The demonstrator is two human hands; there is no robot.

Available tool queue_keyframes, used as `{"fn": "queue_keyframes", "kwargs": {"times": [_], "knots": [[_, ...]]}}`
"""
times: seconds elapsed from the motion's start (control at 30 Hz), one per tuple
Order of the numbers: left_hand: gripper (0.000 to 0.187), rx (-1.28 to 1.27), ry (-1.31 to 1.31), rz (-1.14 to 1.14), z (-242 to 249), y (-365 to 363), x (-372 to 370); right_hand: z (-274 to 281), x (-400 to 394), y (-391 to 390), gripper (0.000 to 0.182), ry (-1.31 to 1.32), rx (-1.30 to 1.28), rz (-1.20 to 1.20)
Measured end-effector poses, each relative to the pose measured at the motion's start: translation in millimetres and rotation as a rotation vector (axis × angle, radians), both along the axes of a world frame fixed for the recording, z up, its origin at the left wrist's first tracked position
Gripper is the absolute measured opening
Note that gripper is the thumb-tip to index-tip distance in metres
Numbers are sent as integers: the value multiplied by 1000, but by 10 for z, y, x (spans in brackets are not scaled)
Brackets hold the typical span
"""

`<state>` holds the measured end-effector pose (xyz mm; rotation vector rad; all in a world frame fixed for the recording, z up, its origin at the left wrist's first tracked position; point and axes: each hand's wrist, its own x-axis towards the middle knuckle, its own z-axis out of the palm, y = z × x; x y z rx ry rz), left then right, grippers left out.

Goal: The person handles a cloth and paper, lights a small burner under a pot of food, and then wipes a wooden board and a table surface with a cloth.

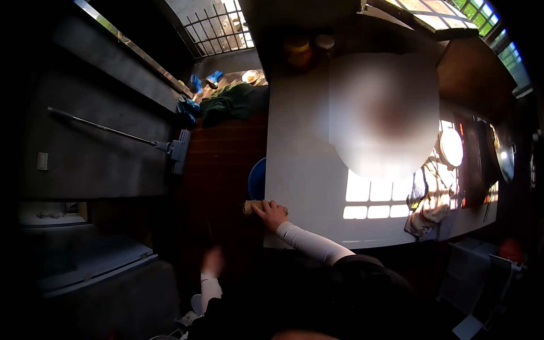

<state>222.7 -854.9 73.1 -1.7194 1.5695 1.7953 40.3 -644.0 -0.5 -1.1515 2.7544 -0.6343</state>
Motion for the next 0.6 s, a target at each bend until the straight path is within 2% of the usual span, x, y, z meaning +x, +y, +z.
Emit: {"fn": "queue_keyframes", "kwargs": {"times": [0.03, 0.1, 0.17, 0.2, 0.27, 0.3, 0.33, 0.37, 0.4, 0.47, 0.5, 0.57, 0.6], "knots": [[22, -4, -5, -15, 27, 25, -7, 13, 163, 10, 51, -99, -8, 29], [28, -9, 85, -64, -464, -263, 356, 36, 423, 61, 51, -321, -195, 0], [32, -32, -3, -77, -317, -268, 328, -38, 423, 94, 50, -298, -218, -37], [33, -33, -12, -104, -337, -321, 519, 135, 140, 423, 45, -266, -364, -244], [33, -59, 0, -128, -402, -434, 671, 87, 11, 600, 44, -225, -247, -382], [33, -63, -2, -96, -496, -427, 988, 34, -114, 831, 41, -47, -215, -465], [32, -91, 11, -89, -850, -589, 1315, -18, -240, 1062, 39, 127, -175, -565], [32, -88, 14, -88, -961, -749, 1342, -63, -378, 1291, 37, 286, -137, -675], [32, -31, 16, 14, -1032, -705, 1773, -517, -455, 1538, 33, 150, 22, -700], [31, -6, -6, 109, -1061, -725, 1953, -650, -515, 1563, 30, 39, 177, -749], [31, -72, 12, -167, -1609, -950, 2644, -537, -331, 1365, 31, -20, 191, -748], [26, -253, -19, -402, -2162, -1127, 3119, -87, -38, 808, 34, -125, 191, -820], [26, -250, -11, -379, -2215, -1090, 3354, 267, 391, 465, 35, 377, -149, -567]]}}
